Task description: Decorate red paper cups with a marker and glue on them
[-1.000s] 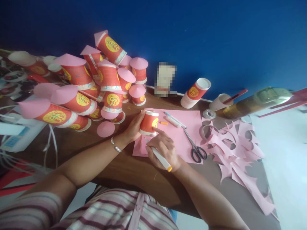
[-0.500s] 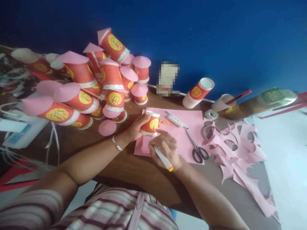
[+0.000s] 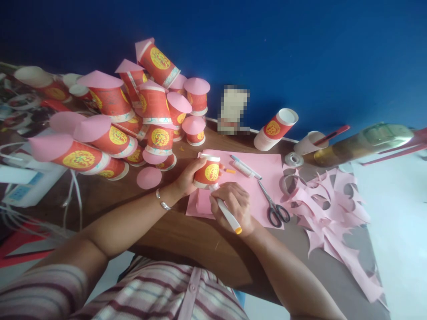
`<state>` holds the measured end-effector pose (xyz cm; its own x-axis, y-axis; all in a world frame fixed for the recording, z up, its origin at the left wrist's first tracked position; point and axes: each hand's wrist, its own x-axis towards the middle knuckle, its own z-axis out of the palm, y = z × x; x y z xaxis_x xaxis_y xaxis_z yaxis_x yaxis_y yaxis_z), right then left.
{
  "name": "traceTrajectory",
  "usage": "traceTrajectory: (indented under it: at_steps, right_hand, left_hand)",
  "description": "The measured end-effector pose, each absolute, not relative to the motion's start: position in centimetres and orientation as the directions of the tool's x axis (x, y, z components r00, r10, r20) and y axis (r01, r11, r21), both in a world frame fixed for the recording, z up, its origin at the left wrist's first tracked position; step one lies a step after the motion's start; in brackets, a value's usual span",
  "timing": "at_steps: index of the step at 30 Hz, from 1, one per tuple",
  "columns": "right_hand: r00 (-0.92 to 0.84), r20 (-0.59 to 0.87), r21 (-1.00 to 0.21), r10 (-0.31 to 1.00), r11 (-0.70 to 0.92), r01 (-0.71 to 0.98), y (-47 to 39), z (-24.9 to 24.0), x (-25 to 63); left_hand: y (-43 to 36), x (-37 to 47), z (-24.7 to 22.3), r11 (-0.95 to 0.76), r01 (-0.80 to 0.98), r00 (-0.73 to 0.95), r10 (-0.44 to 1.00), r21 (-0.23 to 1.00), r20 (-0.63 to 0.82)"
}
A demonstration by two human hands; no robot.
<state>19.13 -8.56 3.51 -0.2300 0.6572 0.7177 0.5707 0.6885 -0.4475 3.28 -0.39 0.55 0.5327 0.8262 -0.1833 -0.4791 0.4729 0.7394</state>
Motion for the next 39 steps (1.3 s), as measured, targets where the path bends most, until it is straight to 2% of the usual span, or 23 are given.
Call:
traceTrajectory:
  at_steps: [30, 39]
  right_hand:
    - [-0.259, 0.708, -0.438, 0.657, 0.696, 0.569, -8.51, 3.15, 19.18]
    - [-0.301, 0.655, -0.472, 0.693, 0.686, 0.553, -8.64, 3.59, 19.27]
  left_hand:
    - [-0.45, 3.23, 0.48, 0.451, -0.502, 0.517, 0.840, 0.738, -0.162]
    - [-0.43, 2.90, -0.01, 0.474, -0.470, 0.545, 0.819, 0.745, -0.178]
